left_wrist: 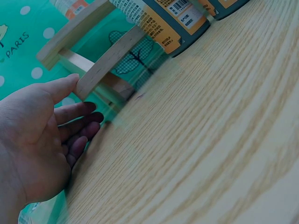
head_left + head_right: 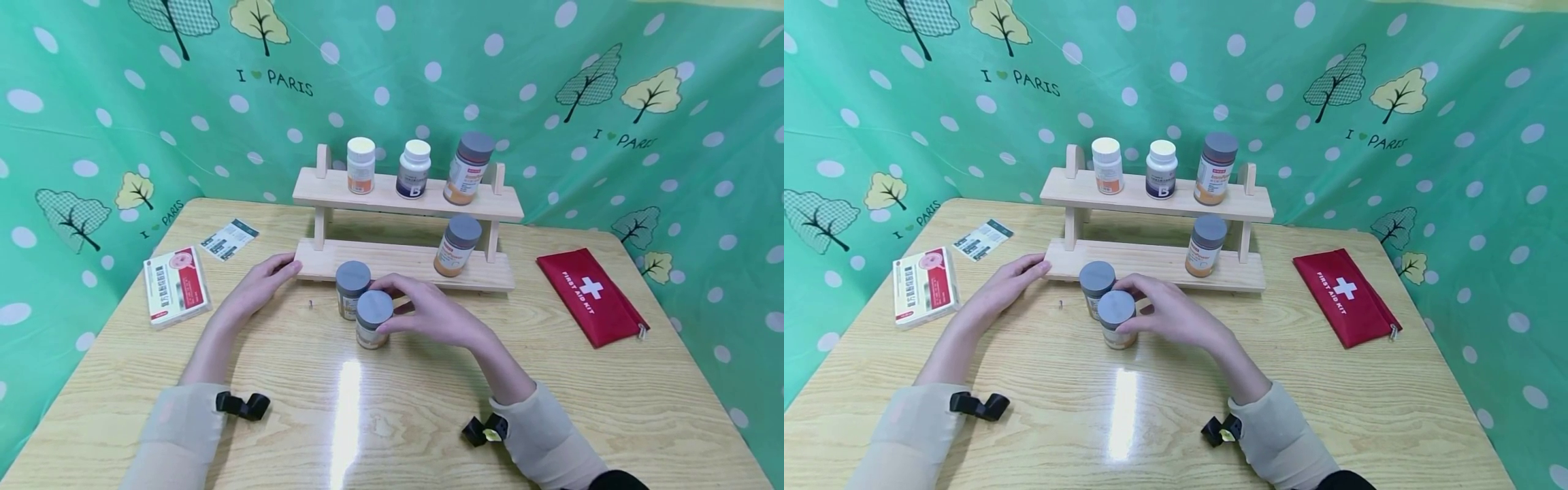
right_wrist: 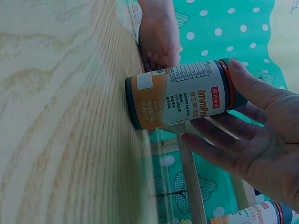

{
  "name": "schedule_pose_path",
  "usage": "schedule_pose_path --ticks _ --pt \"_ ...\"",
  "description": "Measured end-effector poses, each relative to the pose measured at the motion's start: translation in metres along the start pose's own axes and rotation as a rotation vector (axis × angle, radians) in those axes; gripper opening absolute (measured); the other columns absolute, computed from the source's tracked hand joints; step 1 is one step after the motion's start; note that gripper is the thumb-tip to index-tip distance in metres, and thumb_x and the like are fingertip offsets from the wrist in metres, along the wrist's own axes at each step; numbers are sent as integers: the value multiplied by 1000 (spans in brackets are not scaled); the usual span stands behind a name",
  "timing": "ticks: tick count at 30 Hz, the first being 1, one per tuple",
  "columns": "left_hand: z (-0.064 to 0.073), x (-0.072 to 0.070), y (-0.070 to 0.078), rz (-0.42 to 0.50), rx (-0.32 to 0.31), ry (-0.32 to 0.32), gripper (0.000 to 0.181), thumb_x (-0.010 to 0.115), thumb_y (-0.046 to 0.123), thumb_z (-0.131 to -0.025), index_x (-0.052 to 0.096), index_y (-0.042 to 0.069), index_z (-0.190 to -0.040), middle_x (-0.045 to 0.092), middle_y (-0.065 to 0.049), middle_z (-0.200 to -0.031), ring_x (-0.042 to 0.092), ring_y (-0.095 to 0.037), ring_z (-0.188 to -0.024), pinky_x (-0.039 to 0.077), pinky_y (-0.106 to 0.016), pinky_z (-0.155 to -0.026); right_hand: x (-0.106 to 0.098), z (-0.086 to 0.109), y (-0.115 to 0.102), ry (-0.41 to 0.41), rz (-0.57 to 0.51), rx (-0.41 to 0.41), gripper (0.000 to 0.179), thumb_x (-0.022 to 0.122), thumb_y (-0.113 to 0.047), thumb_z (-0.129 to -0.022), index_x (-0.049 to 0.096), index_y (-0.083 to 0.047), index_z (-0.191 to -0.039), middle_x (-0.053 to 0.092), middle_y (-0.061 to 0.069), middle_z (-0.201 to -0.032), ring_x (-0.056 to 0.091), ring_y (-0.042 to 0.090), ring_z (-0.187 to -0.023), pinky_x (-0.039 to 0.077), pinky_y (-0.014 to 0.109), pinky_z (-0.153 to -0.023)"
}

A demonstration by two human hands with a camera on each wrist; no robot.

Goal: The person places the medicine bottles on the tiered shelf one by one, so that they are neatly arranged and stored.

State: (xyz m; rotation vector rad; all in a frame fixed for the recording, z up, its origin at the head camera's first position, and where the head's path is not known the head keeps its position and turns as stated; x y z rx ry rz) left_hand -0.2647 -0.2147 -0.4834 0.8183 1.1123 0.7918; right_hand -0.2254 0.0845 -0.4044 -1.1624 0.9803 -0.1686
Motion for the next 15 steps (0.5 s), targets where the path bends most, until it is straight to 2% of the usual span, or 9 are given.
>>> schedule_pose_path --ticks 7,15 --pt "-1 0 -1 4 0 0 78 46 58 -105 26 11 -164 25 -19 -170 15 -42 -160 18 -64 -129 -7 3 -2 26 -5 -2 54 85 -23 -86 61 -18 -134 67 -2 -130 63 18 -124 56 41 -107" --pt "0 0 -1 -2 -2 2 81 46 62 -104 27 11 -164 26 -19 -170 15 -42 -160 19 -64 -129 -21 6 -2 93 5 -21 56 86 -17 -84 61 -14 -133 70 2 -125 68 17 -114 59 38 -101"
Point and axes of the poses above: each hand's wrist, its own z-axis away from the middle knuckle, its own x-axis out of the palm, y = z × x, the point moved 5 cm from there along -z, towards the middle knuckle
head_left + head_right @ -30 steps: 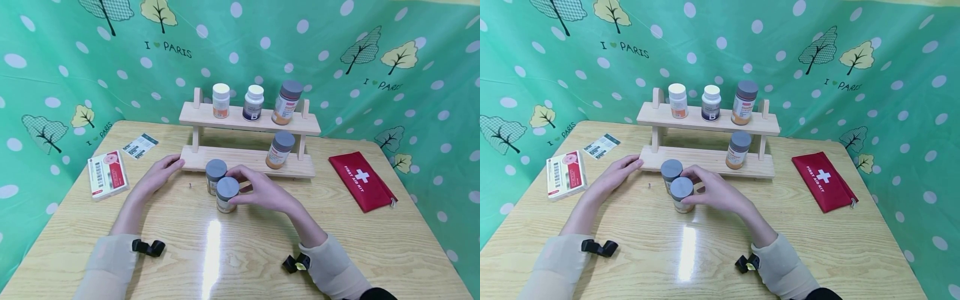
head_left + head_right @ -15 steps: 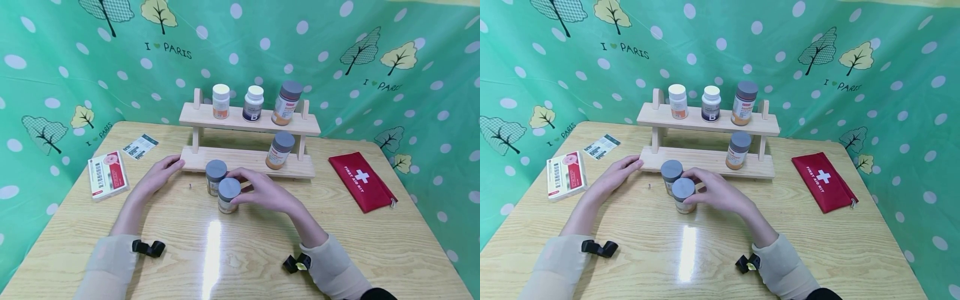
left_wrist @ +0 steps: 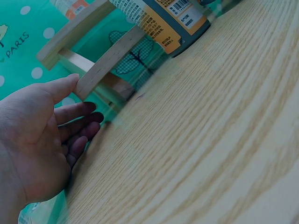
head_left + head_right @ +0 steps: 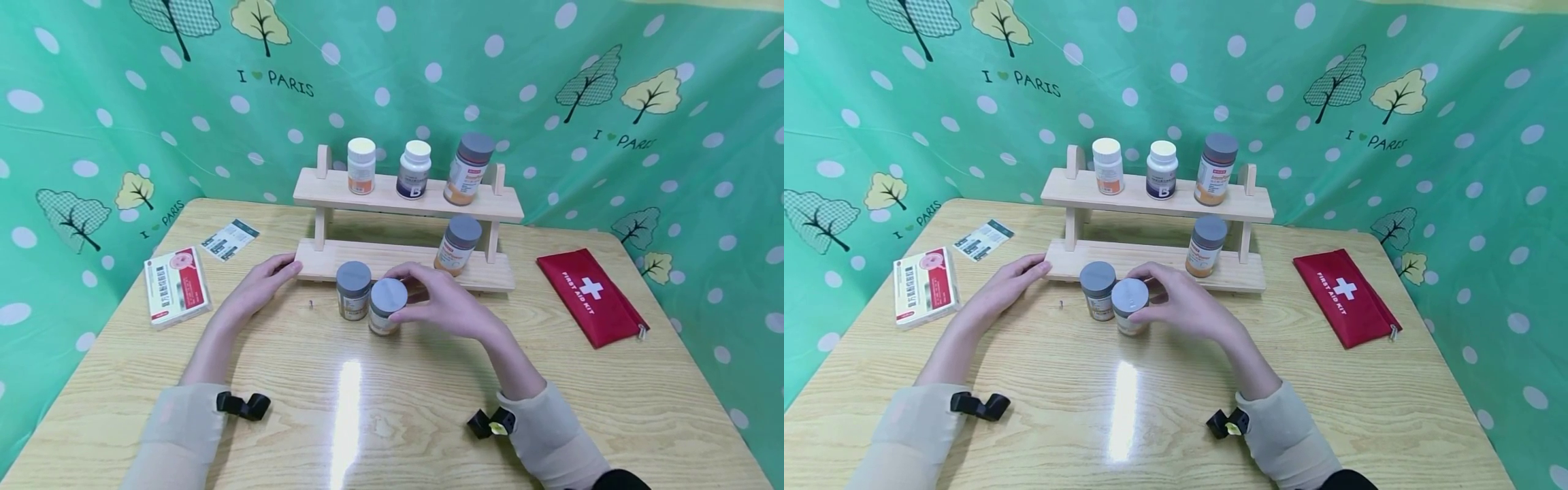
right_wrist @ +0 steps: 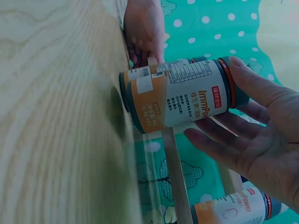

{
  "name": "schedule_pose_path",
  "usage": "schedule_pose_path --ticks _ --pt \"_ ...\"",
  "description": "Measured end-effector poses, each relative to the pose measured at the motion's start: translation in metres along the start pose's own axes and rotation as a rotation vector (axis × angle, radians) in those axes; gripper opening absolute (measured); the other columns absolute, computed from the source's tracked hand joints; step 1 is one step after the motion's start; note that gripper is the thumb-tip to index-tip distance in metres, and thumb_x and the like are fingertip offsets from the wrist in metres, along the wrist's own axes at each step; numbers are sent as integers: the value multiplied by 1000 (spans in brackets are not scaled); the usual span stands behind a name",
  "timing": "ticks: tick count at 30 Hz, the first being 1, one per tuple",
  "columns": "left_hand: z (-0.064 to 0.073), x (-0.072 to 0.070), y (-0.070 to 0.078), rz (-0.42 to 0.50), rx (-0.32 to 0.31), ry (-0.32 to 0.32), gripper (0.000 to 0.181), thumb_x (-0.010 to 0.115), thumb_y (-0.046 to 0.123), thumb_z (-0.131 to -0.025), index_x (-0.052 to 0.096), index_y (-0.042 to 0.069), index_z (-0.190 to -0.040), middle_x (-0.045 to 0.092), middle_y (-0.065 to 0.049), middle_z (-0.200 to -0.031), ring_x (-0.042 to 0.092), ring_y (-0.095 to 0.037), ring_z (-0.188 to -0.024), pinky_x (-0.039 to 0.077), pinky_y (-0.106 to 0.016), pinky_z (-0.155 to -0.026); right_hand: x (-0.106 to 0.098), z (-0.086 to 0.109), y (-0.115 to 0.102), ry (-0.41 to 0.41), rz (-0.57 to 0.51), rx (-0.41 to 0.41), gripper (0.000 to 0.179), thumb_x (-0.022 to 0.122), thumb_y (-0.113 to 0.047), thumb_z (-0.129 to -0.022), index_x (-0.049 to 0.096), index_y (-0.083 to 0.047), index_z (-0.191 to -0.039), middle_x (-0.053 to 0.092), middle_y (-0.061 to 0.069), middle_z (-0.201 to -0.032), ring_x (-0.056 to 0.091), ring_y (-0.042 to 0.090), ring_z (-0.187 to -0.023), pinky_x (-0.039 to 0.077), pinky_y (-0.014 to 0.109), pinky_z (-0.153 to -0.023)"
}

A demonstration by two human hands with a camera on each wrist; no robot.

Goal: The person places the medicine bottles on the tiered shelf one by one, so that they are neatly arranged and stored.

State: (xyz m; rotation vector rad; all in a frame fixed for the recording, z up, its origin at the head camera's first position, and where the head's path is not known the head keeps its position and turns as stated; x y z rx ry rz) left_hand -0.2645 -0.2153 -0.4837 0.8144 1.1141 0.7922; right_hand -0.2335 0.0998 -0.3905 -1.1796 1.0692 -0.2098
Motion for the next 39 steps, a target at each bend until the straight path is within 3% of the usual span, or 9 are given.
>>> schedule_pose_path --ticks 6,20,30,33,39 --pt "1 -1 1 -6 -5 -4 82 45 63 -104 26 10 -164 24 -20 -171 14 -43 -160 17 -64 -129 -9 4 -2 50 -15 7 54 87 -17 -84 63 -15 -132 69 1 -124 67 18 -115 59 37 -102" --pt "-1 0 2 12 23 3 79 47 59 -105 27 9 -163 26 -20 -170 17 -43 -159 18 -63 -129 -33 11 -4 306 -78 0 54 85 -18 -86 61 -15 -134 67 5 -128 68 23 -112 62 39 -97" --pt "2 -2 3 -5 41 12 80 47 59 -105 29 7 -162 29 -22 -168 20 -44 -158 19 -63 -129 -35 -4 -3 579 -207 5 53 83 -15 -88 59 -8 -135 65 10 -129 65 22 -118 59 24 -97" --pt "1 -2 3 -7 49 13 79 47 58 -105 30 7 -162 30 -22 -168 20 -44 -158 19 -62 -129 -33 -9 -4 630 -220 16 54 82 -17 -90 58 -7 -137 64 10 -129 64 22 -117 59 25 -98" --pt "-1 -1 0 -17 29 3 81 45 60 -105 27 8 -163 27 -22 -169 18 -45 -158 19 -64 -128 -28 -18 -3 646 -234 60 55 77 -20 -94 53 -8 -142 61 11 -132 62 23 -121 56 37 -107"
Point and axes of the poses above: each hand's wrist, its own z-axis away from the middle knuckle, its own x-axis out of the palm, y = z × x, the point moved 5 cm from there along -z, towards the middle knuckle
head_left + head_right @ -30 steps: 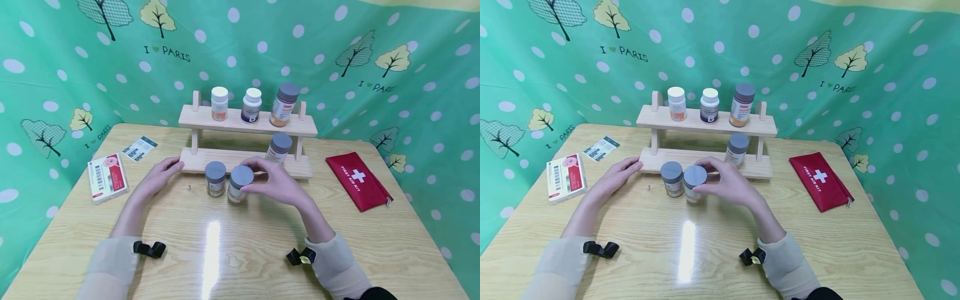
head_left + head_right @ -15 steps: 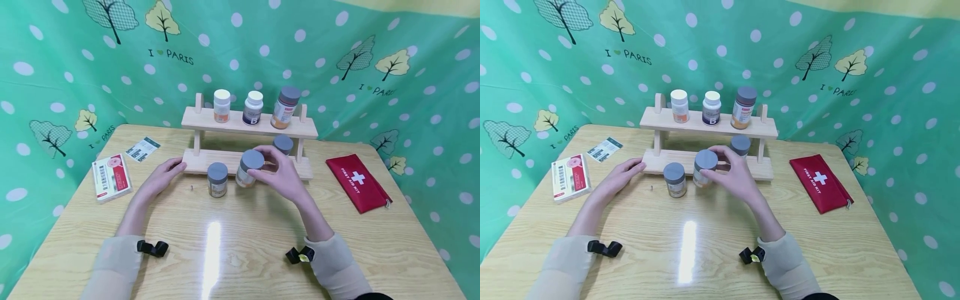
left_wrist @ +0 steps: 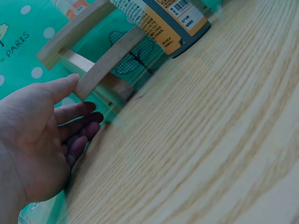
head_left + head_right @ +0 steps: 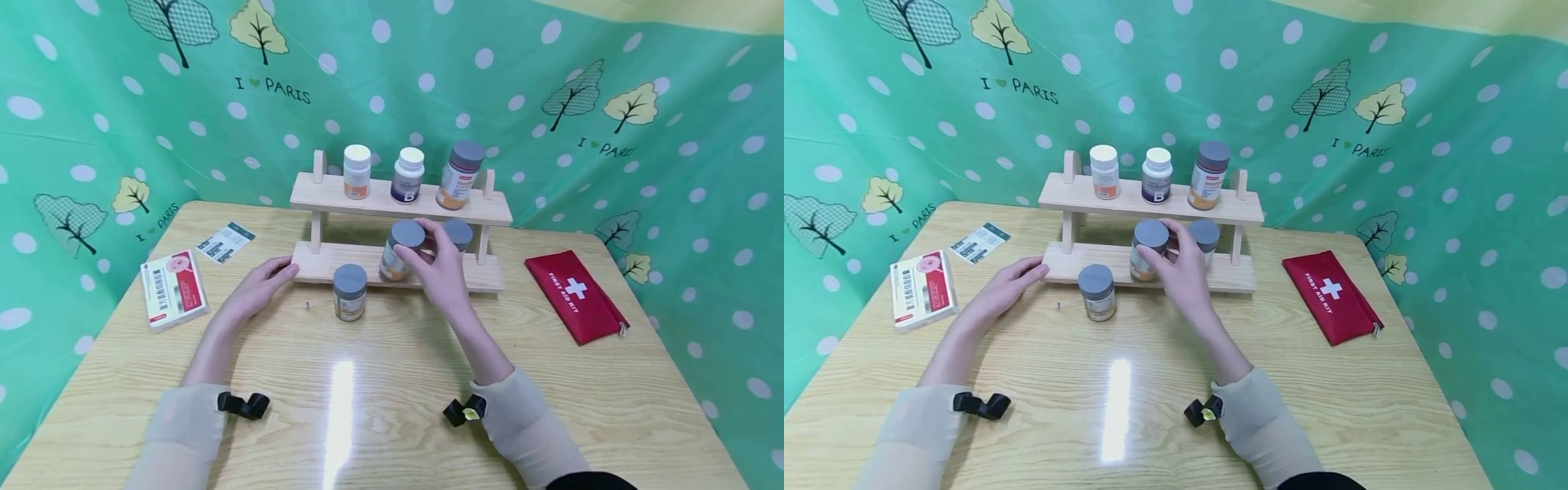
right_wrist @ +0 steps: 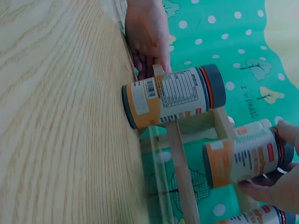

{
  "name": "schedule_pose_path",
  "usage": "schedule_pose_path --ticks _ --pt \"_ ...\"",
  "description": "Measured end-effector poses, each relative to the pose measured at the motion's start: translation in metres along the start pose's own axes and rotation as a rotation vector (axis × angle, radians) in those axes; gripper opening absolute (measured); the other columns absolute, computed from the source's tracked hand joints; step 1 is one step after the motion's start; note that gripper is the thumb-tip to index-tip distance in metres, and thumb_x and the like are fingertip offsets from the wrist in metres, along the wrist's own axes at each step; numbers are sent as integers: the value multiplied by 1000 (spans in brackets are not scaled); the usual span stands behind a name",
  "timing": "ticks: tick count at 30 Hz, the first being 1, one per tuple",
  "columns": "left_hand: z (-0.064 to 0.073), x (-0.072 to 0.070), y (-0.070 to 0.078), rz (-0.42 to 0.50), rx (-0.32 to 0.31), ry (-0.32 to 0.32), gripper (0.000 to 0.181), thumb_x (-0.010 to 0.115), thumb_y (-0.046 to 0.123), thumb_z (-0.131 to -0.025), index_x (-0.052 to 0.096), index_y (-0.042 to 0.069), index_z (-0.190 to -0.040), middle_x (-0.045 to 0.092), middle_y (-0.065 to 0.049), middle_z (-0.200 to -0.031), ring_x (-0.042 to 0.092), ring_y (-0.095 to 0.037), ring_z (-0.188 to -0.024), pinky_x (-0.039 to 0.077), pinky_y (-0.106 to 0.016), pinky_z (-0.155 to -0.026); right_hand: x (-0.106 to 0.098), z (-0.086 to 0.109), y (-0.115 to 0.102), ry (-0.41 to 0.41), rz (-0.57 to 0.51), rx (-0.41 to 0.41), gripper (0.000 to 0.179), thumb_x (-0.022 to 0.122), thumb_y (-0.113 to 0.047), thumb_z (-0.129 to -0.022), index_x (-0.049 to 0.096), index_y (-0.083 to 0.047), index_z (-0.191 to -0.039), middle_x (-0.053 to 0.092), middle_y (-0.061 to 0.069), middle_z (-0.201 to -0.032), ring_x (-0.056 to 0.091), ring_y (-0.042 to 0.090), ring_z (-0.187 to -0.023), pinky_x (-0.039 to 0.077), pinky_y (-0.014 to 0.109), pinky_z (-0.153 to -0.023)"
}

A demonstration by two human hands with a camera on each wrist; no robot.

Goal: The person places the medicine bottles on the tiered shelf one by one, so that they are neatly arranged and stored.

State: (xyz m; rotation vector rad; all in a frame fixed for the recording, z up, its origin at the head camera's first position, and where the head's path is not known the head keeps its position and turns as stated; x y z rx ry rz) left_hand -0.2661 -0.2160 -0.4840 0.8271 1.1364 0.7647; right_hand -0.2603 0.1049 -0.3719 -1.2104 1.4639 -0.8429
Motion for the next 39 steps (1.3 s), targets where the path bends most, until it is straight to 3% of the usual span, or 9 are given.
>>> schedule_pose_path --ticks 20,39 --pt "3 -2 2 15 26 9 79 46 57 -105 30 5 -162 29 -23 -167 20 -44 -158 19 -62 -129 17 -8 5 18 127 35 57 67 -20 -101 44 -8 -151 54 14 -145 57 28 -135 51 40 -114" --pt "3 -1 2 10 21 7 81 46 60 -104 29 6 -162 28 -23 -168 20 -44 -158 18 -62 -129 16 -9 9 -36 141 80 59 57 -22 -106 33 -14 -159 44 13 -157 48 27 -145 44 42 -121"
Point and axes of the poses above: each hand's wrist, its own z-axis away from the middle knuckle, its own x-axis out of the palm, y = z × x, the point moved 5 cm from there along -z, towards the middle knuckle
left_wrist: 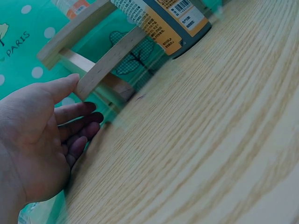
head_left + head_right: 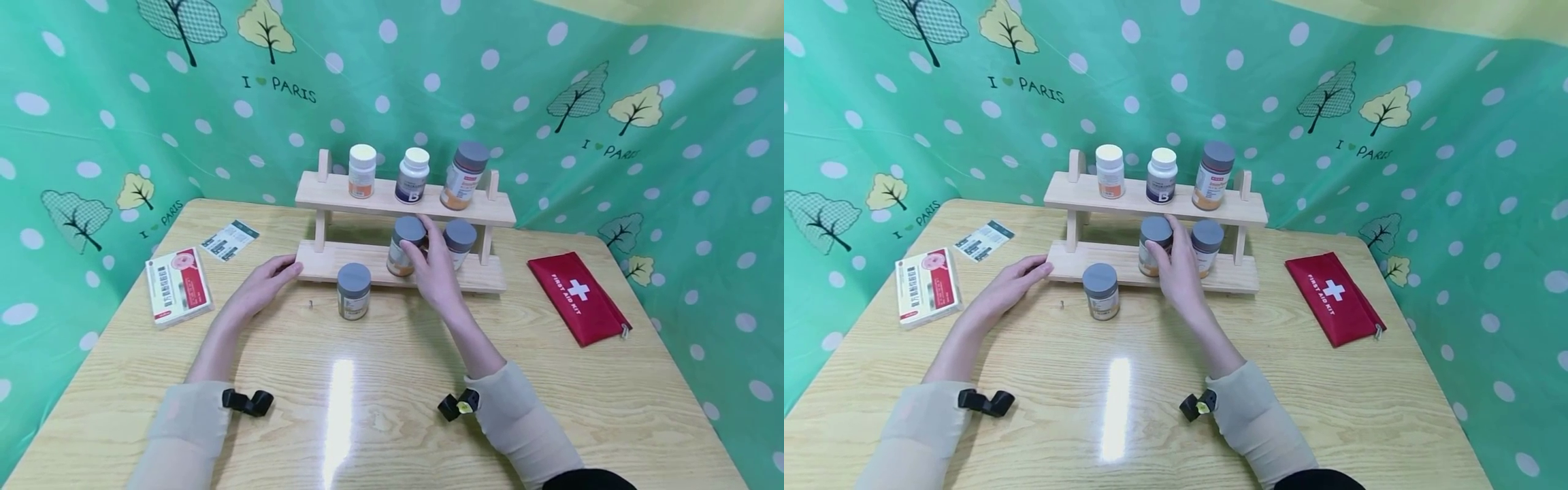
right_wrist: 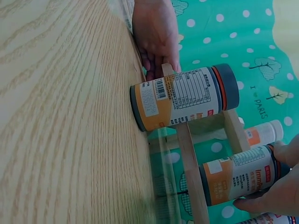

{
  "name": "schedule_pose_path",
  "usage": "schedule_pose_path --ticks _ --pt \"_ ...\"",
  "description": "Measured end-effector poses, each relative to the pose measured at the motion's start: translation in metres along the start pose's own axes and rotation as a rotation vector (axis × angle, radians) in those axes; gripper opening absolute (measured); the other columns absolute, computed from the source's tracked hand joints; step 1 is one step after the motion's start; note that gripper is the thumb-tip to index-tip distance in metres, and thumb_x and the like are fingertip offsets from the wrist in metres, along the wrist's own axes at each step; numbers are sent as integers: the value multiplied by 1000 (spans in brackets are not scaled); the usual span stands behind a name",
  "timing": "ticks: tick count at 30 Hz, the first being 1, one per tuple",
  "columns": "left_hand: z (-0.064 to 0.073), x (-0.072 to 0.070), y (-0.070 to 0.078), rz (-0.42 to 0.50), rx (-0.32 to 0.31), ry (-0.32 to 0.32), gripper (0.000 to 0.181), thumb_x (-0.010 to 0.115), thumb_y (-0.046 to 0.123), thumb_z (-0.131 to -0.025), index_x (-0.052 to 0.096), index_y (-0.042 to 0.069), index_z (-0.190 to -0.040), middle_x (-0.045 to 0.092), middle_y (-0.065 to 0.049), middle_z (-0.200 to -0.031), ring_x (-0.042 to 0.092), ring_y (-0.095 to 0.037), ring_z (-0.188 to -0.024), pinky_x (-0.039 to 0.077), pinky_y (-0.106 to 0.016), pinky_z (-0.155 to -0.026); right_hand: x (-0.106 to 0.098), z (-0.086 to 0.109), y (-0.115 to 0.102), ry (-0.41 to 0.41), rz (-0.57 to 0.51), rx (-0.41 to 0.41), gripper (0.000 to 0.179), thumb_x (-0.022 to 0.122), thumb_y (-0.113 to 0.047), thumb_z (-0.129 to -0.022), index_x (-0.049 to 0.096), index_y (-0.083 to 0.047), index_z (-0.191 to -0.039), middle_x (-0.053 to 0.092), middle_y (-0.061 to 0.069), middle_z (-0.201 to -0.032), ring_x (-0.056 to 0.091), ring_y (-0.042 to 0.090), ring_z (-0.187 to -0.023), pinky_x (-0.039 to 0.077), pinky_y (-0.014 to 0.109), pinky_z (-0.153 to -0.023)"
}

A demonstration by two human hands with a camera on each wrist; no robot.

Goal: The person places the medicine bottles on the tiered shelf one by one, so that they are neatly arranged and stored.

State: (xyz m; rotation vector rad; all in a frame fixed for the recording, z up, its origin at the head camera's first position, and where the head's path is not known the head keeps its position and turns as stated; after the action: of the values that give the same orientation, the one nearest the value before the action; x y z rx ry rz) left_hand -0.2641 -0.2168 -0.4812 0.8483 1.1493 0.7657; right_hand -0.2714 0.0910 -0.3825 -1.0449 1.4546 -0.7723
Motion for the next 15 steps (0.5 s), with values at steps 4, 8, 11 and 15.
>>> schedule_pose_path --ticks 4,8,11,15 --pt "0 0 0 1 2 -1 80 46 60 -105 29 6 -162 29 -22 -168 20 -44 -158 19 -62 -129 0 0 3 -5 -15 11 60 58 -22 -106 32 -16 -160 44 12 -157 48 26 -146 44 42 -121" --pt "0 0 0 -3 4 0 80 46 60 -105 29 6 -162 29 -23 -168 21 -44 -158 19 -62 -129 0 0 5 -11 -40 13 62 59 -22 -106 31 -17 -161 46 13 -156 49 26 -145 44 41 -121" --pt "0 0 -1 -8 6 3 80 46 59 -105 30 5 -162 30 -23 -168 21 -44 -158 19 -62 -129 -1 1 4 -16 -50 2 63 59 -21 -105 30 -17 -162 47 13 -155 50 26 -144 44 40 -121" --pt "-1 0 0 -8 1 5 80 45 59 -105 30 5 -161 29 -23 -168 21 -44 -158 19 -62 -129 -3 5 3 -9 -47 -22 68 62 -19 -104 27 -16 -163 44 13 -158 48 26 -146 44 39 -121"
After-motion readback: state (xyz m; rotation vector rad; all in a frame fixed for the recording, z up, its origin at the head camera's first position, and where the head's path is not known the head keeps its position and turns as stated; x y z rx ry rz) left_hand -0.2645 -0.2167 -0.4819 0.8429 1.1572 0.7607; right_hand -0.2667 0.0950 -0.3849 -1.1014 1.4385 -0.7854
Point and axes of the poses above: each hand's wrist, its own z-axis away from the middle knuckle, its own x-axis out of the palm, y = z × x, the point moved 5 cm from there along -z, towards the middle knuckle
